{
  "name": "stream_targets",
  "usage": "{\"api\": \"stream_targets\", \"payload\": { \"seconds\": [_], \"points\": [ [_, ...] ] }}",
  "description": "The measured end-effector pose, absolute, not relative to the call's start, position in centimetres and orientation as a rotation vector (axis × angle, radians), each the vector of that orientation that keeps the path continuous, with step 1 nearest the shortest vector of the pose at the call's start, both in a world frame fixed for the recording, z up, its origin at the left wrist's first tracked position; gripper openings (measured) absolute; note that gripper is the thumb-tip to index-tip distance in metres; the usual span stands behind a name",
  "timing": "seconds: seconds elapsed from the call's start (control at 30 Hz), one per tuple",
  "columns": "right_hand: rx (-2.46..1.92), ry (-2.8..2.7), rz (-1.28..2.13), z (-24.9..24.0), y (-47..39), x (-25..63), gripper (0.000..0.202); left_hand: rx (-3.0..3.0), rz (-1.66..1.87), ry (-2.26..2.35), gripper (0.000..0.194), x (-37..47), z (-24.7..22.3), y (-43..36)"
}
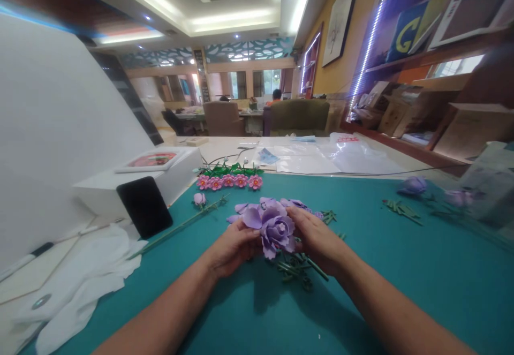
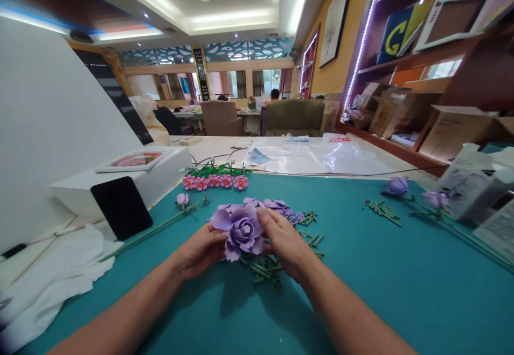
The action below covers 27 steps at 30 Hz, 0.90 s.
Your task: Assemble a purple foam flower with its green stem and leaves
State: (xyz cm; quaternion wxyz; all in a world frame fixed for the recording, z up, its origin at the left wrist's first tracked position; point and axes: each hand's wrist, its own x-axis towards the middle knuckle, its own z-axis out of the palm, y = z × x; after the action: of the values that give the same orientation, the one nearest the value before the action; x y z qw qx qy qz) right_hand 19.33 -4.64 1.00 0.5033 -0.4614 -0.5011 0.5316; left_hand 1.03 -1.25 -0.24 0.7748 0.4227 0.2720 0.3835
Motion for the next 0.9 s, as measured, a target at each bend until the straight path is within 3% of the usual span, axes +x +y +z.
{"api": "stream_targets", "payload": {
  "seconds": [0.1,0.27,0.67,0.9],
  "points": [
    [-1.068,-1.122,1.479,0.6,-4.4,19.2,0.041,0.911,0.821,0.596,0.023,1.0,0.1,-1.1],
    [-1.089,-1.034,1.431,0.3,-4.2,18.7,0.046,0.929,0.800,0.643,0.020,1.0,0.9,-1.3],
    [-1.134,-1.075,1.296,-1.3,-4.0,17.7,0.058,1.159,0.874,0.768,0.041,1.0,-1.8,-0.5],
    [-1.111,-1.103,1.260,-1.2,-4.1,17.6,0.051,1.173,0.876,0.752,0.051,1.2,-0.5,-1.1]
  ]
}}
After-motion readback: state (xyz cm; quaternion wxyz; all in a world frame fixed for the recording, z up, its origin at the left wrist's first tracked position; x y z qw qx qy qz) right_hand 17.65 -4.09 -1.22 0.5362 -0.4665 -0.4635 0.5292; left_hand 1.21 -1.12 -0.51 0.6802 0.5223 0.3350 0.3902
